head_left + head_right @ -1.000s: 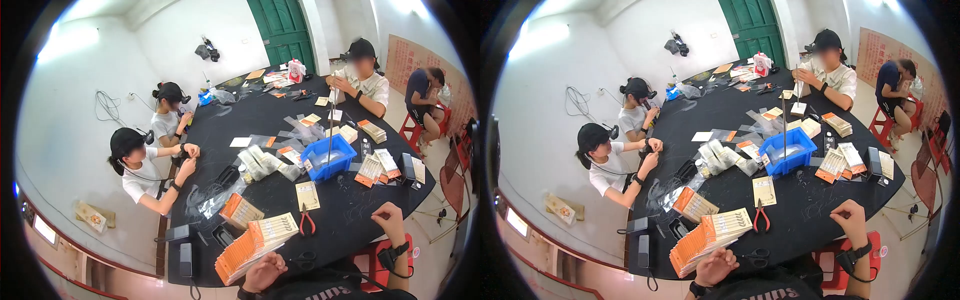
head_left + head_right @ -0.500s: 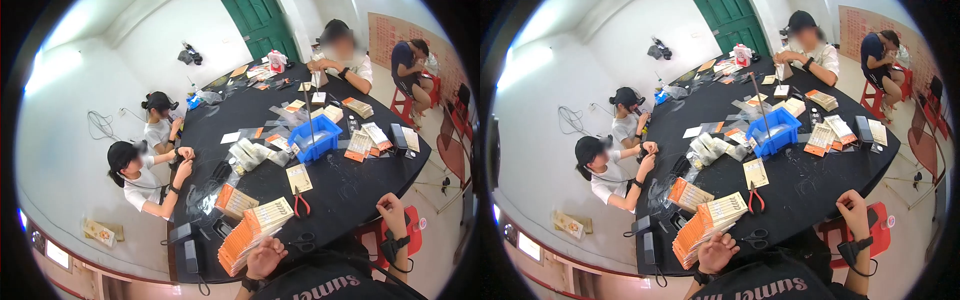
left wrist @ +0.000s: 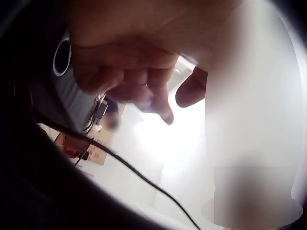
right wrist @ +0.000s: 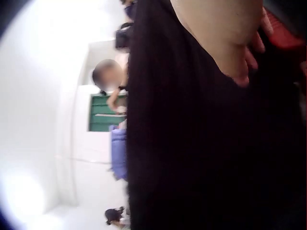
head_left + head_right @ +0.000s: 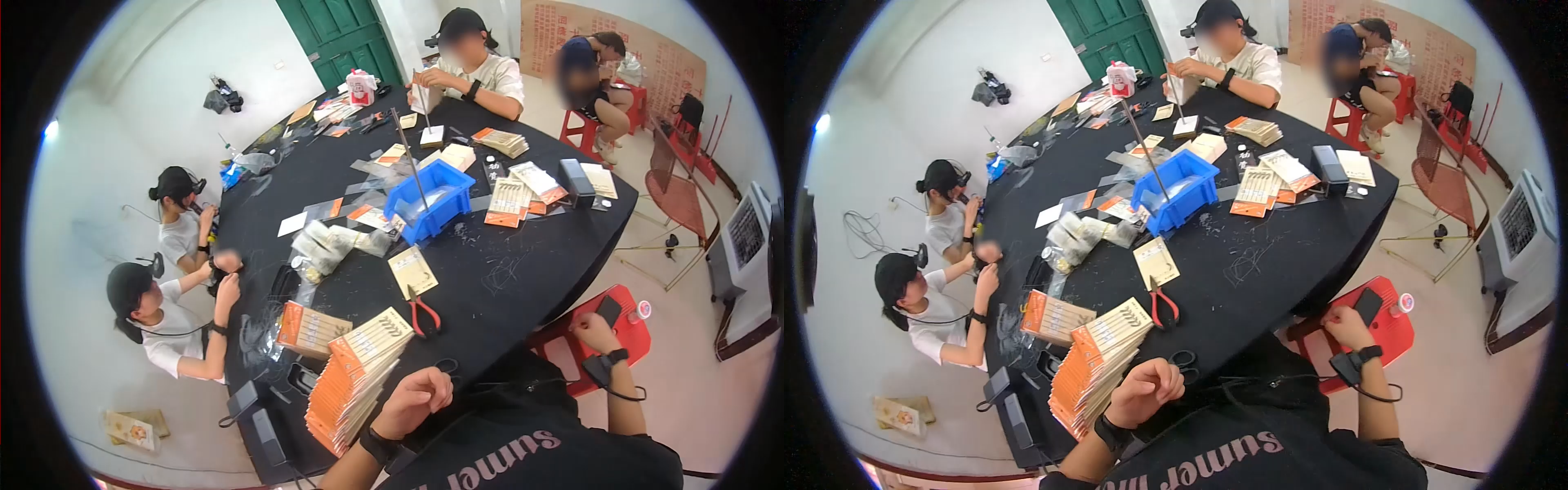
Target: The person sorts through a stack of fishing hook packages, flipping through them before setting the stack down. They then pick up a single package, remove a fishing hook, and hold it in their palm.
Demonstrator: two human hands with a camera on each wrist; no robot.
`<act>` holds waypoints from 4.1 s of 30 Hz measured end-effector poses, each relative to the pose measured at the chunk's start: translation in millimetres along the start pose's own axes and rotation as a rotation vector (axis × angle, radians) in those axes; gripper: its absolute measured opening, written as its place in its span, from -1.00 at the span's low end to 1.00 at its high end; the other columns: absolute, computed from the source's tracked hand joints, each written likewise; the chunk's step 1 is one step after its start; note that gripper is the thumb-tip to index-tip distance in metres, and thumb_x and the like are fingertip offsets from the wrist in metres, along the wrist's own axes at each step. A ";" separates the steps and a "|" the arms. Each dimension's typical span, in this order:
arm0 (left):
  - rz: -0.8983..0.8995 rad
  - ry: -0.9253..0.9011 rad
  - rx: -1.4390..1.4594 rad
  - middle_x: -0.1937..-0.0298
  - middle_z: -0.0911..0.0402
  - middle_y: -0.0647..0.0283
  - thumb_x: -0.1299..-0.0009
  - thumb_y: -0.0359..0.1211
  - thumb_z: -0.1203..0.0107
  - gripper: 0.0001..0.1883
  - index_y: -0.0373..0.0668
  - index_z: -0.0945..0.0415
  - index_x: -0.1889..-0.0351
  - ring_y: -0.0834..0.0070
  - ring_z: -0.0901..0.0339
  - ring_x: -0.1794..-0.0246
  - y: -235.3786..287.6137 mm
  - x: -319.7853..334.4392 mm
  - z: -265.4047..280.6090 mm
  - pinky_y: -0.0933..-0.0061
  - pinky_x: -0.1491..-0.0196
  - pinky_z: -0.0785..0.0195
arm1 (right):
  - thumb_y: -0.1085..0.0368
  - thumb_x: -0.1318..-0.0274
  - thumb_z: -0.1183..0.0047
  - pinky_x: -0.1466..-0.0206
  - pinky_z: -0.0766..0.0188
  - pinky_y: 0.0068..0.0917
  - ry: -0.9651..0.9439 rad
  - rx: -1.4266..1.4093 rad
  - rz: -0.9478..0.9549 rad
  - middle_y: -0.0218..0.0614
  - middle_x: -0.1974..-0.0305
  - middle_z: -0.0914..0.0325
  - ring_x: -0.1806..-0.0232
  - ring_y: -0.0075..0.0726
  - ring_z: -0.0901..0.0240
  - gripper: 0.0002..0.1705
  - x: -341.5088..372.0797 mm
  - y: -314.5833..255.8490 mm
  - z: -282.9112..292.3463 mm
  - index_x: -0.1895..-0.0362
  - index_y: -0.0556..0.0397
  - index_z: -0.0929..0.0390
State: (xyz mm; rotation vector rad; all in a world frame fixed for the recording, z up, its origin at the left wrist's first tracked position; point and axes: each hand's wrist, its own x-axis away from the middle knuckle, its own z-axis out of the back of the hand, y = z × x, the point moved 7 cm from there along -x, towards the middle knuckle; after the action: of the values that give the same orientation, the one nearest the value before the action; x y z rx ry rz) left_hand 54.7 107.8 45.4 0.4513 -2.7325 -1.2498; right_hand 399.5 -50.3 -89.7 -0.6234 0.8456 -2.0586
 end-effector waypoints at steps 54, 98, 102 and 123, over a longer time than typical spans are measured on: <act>0.075 -0.300 0.960 0.72 0.04 0.49 -0.42 -0.02 0.24 -0.54 0.03 -0.15 0.71 0.62 0.11 0.68 -24.3 -25.5 39.0 0.48 0.45 0.13 | -0.10 -0.30 0.18 0.44 -0.49 -0.34 0.327 -0.800 -1.269 -0.10 0.05 -0.63 0.32 -0.15 -0.60 -0.47 250.6 294.5 24.3 -0.18 -0.10 -0.46; 0.025 -0.241 1.013 0.55 -0.19 0.47 -0.34 0.03 0.01 -0.58 -0.05 -0.53 0.05 0.63 -0.14 0.49 -17.1 -31.0 38.6 0.58 0.26 -0.08 | 0.24 -0.33 0.14 0.48 -0.15 -0.74 1.338 -1.134 0.299 -0.56 0.48 -0.05 0.54 -0.65 -0.03 -0.62 215.9 167.8 301.9 -0.20 -0.04 -0.41; 0.026 -0.268 1.005 0.53 -0.21 0.46 -0.35 0.05 0.03 -0.54 -0.04 -0.53 -0.01 0.63 -0.15 0.47 -17.0 -30.5 37.8 0.57 0.24 -0.08 | 0.19 -0.31 0.09 0.41 -0.17 -0.71 0.842 -0.559 0.116 -0.61 0.41 -0.23 0.47 -0.73 -0.11 -0.65 52.3 -83.7 181.4 -0.11 0.03 -0.44; 0.020 -0.257 1.002 0.49 -0.20 0.45 -0.36 0.07 0.10 -0.48 -0.01 -0.51 -0.13 0.62 -0.13 0.43 -18.6 -32.0 38.6 0.55 0.21 -0.06 | 0.35 0.06 -0.29 0.21 -0.41 -0.42 0.097 0.200 0.482 -0.32 0.34 -0.41 0.29 -0.29 -0.42 -0.88 -94.7 -224.2 -11.0 0.38 0.03 -0.64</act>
State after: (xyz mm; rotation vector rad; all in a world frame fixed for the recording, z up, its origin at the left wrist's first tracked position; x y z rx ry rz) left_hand 81.0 134.1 6.9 0.3249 -3.3872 0.1910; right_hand 334.0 132.4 57.6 -0.1847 0.7462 -1.7105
